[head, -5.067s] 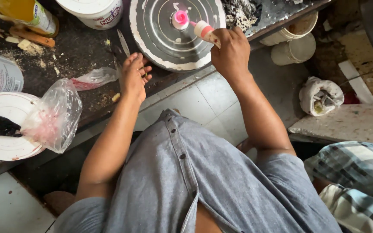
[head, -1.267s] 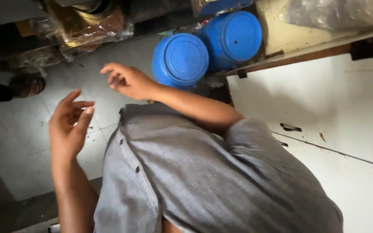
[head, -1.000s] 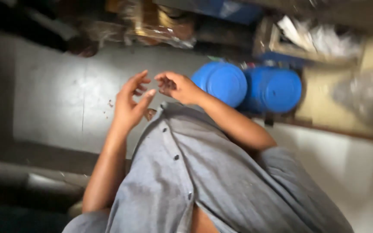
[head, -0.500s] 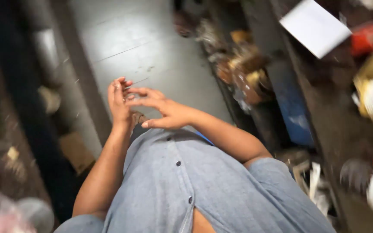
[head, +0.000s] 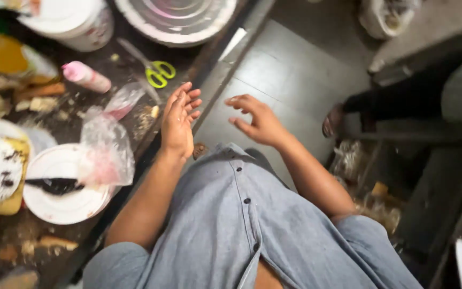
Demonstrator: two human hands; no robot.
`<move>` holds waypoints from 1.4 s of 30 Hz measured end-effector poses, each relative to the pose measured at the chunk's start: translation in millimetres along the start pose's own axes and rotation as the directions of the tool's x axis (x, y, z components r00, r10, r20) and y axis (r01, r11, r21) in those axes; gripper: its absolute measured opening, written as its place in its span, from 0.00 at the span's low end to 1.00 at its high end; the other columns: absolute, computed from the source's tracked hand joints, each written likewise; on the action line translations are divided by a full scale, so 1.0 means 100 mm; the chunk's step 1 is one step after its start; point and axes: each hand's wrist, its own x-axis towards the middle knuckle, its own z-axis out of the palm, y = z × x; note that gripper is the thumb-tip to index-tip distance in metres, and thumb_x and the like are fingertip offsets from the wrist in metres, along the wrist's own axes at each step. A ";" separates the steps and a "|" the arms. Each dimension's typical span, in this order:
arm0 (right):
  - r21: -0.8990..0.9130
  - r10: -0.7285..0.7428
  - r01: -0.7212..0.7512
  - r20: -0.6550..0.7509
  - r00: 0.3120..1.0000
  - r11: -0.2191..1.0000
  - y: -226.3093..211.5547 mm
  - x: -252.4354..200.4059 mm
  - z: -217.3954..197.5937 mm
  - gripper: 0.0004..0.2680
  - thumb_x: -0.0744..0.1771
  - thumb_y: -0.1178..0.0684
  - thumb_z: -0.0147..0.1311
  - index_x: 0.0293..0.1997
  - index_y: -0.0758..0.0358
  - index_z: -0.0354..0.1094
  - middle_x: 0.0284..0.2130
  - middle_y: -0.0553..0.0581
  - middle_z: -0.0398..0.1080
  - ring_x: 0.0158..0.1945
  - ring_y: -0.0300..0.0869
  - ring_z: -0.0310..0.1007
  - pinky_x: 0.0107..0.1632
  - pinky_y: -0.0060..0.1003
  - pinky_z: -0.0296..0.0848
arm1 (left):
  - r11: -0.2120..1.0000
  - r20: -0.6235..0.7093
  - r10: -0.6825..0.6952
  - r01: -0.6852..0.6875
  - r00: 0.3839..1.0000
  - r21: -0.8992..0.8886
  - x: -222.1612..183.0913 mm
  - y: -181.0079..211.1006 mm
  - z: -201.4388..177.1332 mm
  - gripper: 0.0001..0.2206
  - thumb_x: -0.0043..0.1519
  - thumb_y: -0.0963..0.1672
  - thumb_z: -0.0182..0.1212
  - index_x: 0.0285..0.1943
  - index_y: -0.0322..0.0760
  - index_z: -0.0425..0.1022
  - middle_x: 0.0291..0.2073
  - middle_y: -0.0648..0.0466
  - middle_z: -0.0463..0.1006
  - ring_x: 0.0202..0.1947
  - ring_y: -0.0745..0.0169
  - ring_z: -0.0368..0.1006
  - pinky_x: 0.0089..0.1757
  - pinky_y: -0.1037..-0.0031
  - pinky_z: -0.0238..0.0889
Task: The person rolls a sheet of parchment paper into a cone, trims the tip with scissors, and fills it with white frosting from a bowl using a spatula.
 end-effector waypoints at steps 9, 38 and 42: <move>-0.310 -0.428 0.410 0.012 0.904 0.858 0.71 2.02 1.55 0.12 0.59 0.58 0.59 0.45 0.65 0.66 0.34 0.68 0.73 0.38 0.64 0.74 0.39 0.52 0.73 | 0.979 -0.306 0.143 -0.180 0.941 -0.096 -0.17 0.10 -0.31 0.14 0.71 0.46 0.53 0.63 0.37 0.69 0.50 0.53 0.78 0.46 0.68 0.72 0.48 0.75 0.65; -0.446 -0.095 0.088 0.007 0.995 0.890 0.72 2.01 -1.39 0.15 0.63 0.52 0.65 0.54 0.57 0.78 0.46 0.61 0.75 0.46 0.55 0.76 0.49 0.46 0.74 | 0.997 -0.245 -0.072 0.066 0.967 -0.032 1.64 -0.92 0.26 0.09 0.59 0.44 0.68 0.46 0.41 0.75 0.34 0.58 0.79 0.31 0.69 0.70 0.32 0.76 0.61; -0.423 -0.111 0.104 0.007 0.994 0.900 0.77 2.14 -1.28 0.15 0.62 0.51 0.65 0.53 0.59 0.78 0.46 0.62 0.75 0.45 0.55 0.76 0.48 0.46 0.74 | 0.932 -0.434 -0.015 -0.145 0.901 -0.333 1.76 -0.55 0.03 0.08 0.64 0.46 0.64 0.41 0.41 0.69 0.34 0.56 0.78 0.34 0.66 0.75 0.35 0.74 0.67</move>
